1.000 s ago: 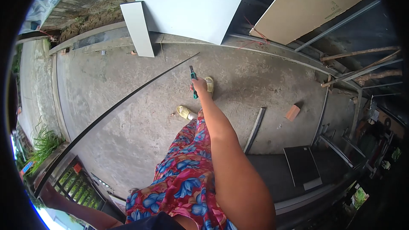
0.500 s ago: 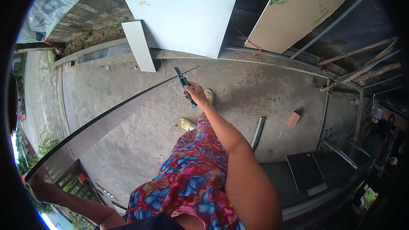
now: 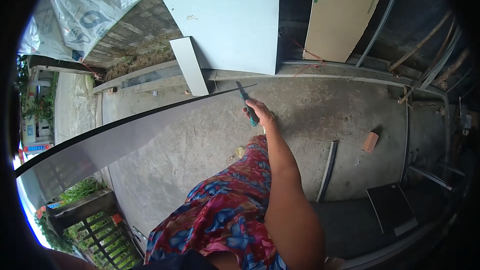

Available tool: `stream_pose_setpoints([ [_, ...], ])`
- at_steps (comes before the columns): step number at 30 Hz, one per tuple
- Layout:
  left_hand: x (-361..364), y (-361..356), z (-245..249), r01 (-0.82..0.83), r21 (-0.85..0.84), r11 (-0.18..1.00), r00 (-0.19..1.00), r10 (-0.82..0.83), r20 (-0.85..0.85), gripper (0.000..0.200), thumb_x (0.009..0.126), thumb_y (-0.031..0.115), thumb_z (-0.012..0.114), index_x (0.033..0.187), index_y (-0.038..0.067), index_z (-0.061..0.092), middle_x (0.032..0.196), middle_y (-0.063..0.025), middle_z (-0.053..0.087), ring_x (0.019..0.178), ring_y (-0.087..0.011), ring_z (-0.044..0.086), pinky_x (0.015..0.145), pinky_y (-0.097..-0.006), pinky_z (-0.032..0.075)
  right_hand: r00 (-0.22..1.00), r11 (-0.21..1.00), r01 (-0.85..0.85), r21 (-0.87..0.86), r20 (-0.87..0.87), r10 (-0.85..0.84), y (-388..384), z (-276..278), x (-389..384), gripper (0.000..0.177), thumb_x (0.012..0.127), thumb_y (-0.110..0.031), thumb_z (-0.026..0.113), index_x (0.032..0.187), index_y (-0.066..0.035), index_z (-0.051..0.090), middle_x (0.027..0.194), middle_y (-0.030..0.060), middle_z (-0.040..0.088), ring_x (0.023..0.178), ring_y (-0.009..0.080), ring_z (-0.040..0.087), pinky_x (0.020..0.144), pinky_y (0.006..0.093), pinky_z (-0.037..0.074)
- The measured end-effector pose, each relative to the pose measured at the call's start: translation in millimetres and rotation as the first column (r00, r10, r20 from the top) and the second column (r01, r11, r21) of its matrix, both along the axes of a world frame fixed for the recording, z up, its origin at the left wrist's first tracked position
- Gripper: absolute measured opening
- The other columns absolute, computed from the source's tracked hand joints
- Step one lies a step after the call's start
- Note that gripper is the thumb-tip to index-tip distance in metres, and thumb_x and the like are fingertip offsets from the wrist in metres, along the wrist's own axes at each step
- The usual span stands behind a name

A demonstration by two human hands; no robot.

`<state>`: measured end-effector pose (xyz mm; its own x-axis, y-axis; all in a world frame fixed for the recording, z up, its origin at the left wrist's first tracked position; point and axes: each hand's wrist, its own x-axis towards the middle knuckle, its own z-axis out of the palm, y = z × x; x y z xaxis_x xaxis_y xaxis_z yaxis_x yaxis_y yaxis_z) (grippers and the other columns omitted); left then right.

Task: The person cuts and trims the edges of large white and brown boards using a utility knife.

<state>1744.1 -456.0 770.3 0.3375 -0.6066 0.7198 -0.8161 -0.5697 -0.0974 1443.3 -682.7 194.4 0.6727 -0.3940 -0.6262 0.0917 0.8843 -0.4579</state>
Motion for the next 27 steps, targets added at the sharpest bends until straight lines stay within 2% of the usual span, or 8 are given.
stream_pose_setpoints([
  [6,-6.3,9.6,28.4,0.016,-0.007,1.000,0.997,-0.015,0.075,0.029,0.069,0.007,0.067,0.097,0.001,0.062,0.074,-0.0073,0.062,0.064,-0.0142,0.056,0.058,-0.0271,0.042,0.951,1.000,-0.016,-0.009,-0.310,0.013,42.1,-65.8,-0.6,0.017,0.087,-0.024,0.057,0.096,-0.009,0.057,0.070,0.0063,0.061,0.050,0.0162,0.056,0.044,0.0279,0.044],
  [9,-7.9,17.0,39.9,0.016,-0.014,1.000,0.994,-0.014,0.107,0.030,0.068,0.007,0.067,0.098,0.002,0.062,0.074,-0.0071,0.063,0.064,-0.0138,0.056,0.057,-0.0270,0.042,0.743,0.980,-0.196,-0.044,-0.659,0.119,61.1,-111.1,2.8,0.018,0.088,-0.020,0.052,0.086,-0.004,0.060,0.067,0.0083,0.062,0.049,0.0198,0.059,0.043,0.0313,0.045],
  [12,-4.7,26.4,53.3,-0.007,-0.021,1.000,0.990,0.010,0.141,0.031,0.068,0.007,0.068,0.099,0.002,0.062,0.074,-0.0069,0.063,0.064,-0.0134,0.056,0.057,-0.0268,0.042,0.440,0.777,-0.630,0.002,-0.823,0.359,66.4,-120.8,-13.1,0.027,0.082,-0.023,0.051,0.096,-0.003,0.064,0.066,0.0109,0.067,0.062,0.0246,0.066,0.060,0.0342,0.051],
  [13,-4.0,29.6,59.0,-0.023,-0.022,0.999,0.987,0.026,0.158,0.032,0.068,0.007,0.068,0.099,0.002,0.062,0.074,-0.0068,0.063,0.064,-0.0133,0.056,0.057,-0.0268,0.042,0.444,0.820,-0.573,0.005,-0.839,0.316,70.2,-117.9,-25.2,0.032,0.083,-0.024,0.049,0.102,-0.003,0.064,0.080,0.0132,0.069,0.070,0.0273,0.067,0.067,0.0406,0.051],
  [17,6.1,56.2,91.1,-0.095,-0.027,0.995,0.965,0.099,0.241,0.033,0.068,0.007,0.068,0.100,0.002,0.062,0.075,-0.0065,0.064,0.064,-0.0127,0.056,0.057,-0.0266,0.042,0.209,0.741,-0.668,-0.075,-0.974,0.089,74.7,-99.1,-58.5,0.036,0.083,-0.033,0.053,0.104,-0.005,0.063,0.106,0.0185,0.063,0.093,0.0286,0.064,0.075,0.0433,0.050],
  [20,14.5,73.4,114.9,-0.156,-0.026,0.987,0.937,0.157,0.313,0.034,0.067,0.007,0.069,0.101,0.002,0.063,0.075,-0.0063,0.064,0.064,-0.0123,0.056,0.056,-0.0264,0.042,0.484,0.756,-0.454,-0.471,-0.843,-0.235,71.8,-84.3,-73.1,0.039,0.082,-0.025,0.057,0.107,0.005,0.057,0.075,0.0149,0.065,0.058,0.0227,0.066,0.052,0.0341,0.052],
  [24,25.5,95.0,124.0,-0.229,-0.021,0.973,0.902,0.220,0.372,0.035,0.067,0.007,0.069,0.102,0.003,0.063,0.075,-0.0060,0.064,0.064,-0.0118,0.056,0.056,-0.0262,0.042,0.627,0.755,-0.362,-0.546,-0.742,-0.236,64.4,-81.2,-79.9,0.043,0.083,-0.021,0.059,0.116,0.006,0.052,0.072,0.0107,0.063,0.053,0.0150,0.061,0.048,0.0274,0.051],
  [27,35.7,98.3,106.5,-0.254,-0.001,0.967,0.899,0.237,0.369,0.036,0.067,0.007,0.069,0.102,0.003,0.063,0.075,-0.0058,0.065,0.064,-0.0114,0.057,0.056,-0.0261,0.042,0.709,0.832,-0.319,-0.454,-0.697,-0.109,65.0,-47.8,-85.0,0.046,0.085,-0.019,0.059,0.121,0.006,0.048,0.072,0.0087,0.062,0.053,0.0117,0.059,0.046,0.0253,0.050],
])
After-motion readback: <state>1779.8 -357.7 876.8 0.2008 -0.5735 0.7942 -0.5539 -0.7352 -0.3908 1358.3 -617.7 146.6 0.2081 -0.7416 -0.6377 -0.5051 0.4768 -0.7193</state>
